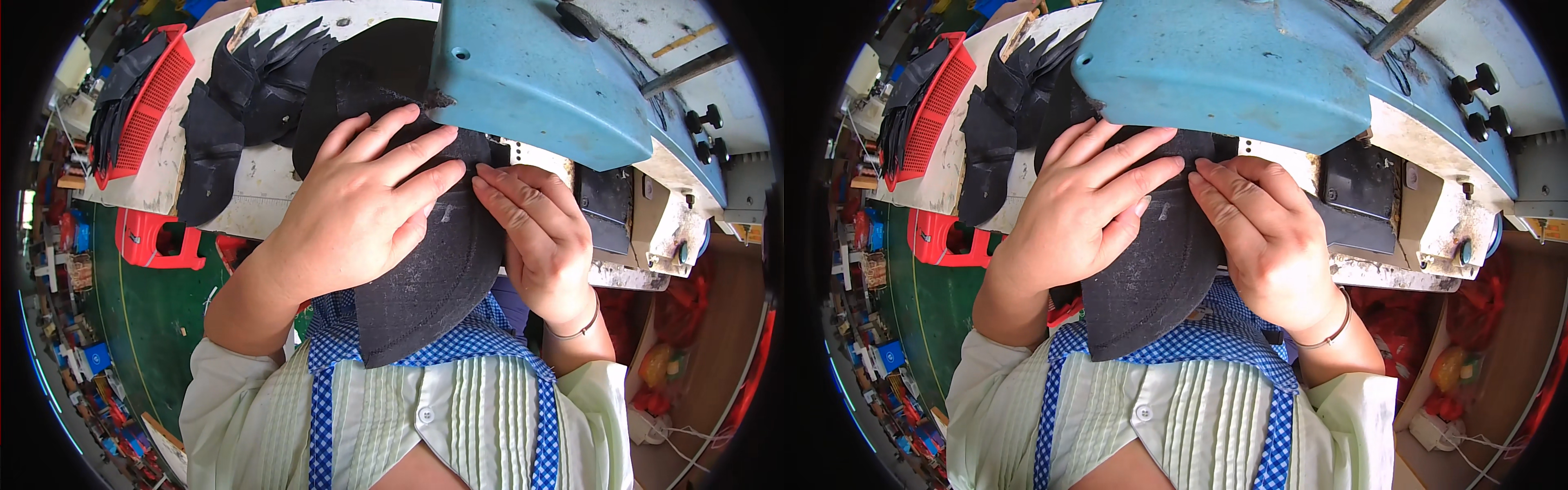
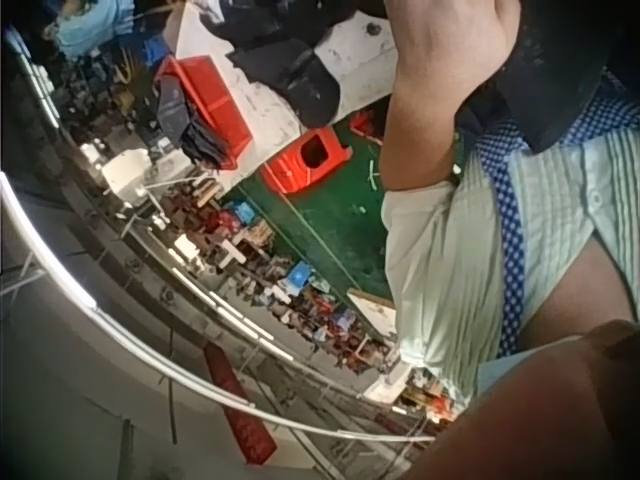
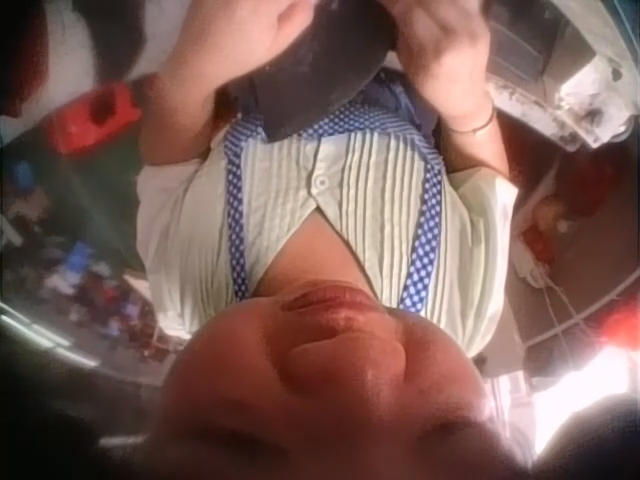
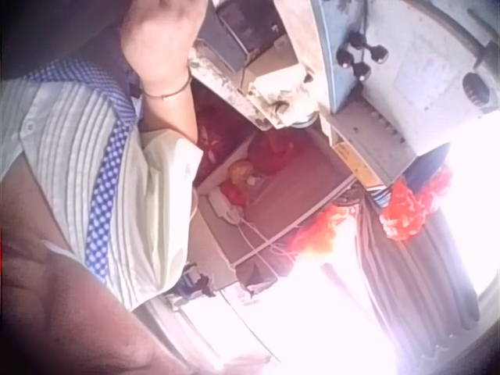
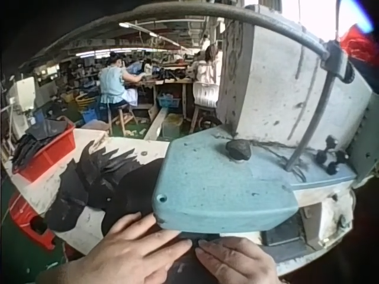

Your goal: Stitching together black material components using an industrial sewing machine to manufacture shoes.

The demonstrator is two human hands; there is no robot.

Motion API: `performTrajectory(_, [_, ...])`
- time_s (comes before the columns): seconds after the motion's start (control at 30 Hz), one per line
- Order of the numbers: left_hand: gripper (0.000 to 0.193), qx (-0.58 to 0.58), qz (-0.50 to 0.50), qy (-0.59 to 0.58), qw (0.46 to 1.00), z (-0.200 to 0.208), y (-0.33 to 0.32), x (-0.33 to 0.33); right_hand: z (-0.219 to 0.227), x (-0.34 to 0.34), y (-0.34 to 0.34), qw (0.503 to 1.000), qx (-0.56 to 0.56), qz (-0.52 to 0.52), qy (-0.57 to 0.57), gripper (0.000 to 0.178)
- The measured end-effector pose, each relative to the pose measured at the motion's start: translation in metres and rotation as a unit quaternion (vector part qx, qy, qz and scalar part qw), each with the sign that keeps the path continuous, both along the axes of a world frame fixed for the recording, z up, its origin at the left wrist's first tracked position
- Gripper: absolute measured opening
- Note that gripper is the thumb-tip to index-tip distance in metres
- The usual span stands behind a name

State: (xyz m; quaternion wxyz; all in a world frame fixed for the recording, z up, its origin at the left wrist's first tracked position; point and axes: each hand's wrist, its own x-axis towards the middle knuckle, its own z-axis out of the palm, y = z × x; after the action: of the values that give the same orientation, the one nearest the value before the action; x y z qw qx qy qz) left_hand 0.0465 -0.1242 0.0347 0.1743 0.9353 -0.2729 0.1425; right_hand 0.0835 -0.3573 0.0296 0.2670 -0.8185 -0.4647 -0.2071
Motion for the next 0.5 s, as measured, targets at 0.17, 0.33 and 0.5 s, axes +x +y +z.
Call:
performTrajectory(0.17, [0.043,-0.007,-0.002,0.006,1.000,0.001,-0.002,0.002,0.000,0.001,0.000,1.000,0.007,-0.001,0.006,0.050])
performTrajectory(0.33, [0.044,-0.001,0.003,-0.014,1.000,0.001,-0.003,0.004,-0.001,-0.002,0.000,1.000,0.012,-0.013,0.010,0.046])
performTrajectory(0.5, [0.044,0.013,0.007,-0.029,0.999,0.001,-0.001,0.012,-0.002,-0.002,0.000,0.999,0.014,-0.025,0.022,0.045])
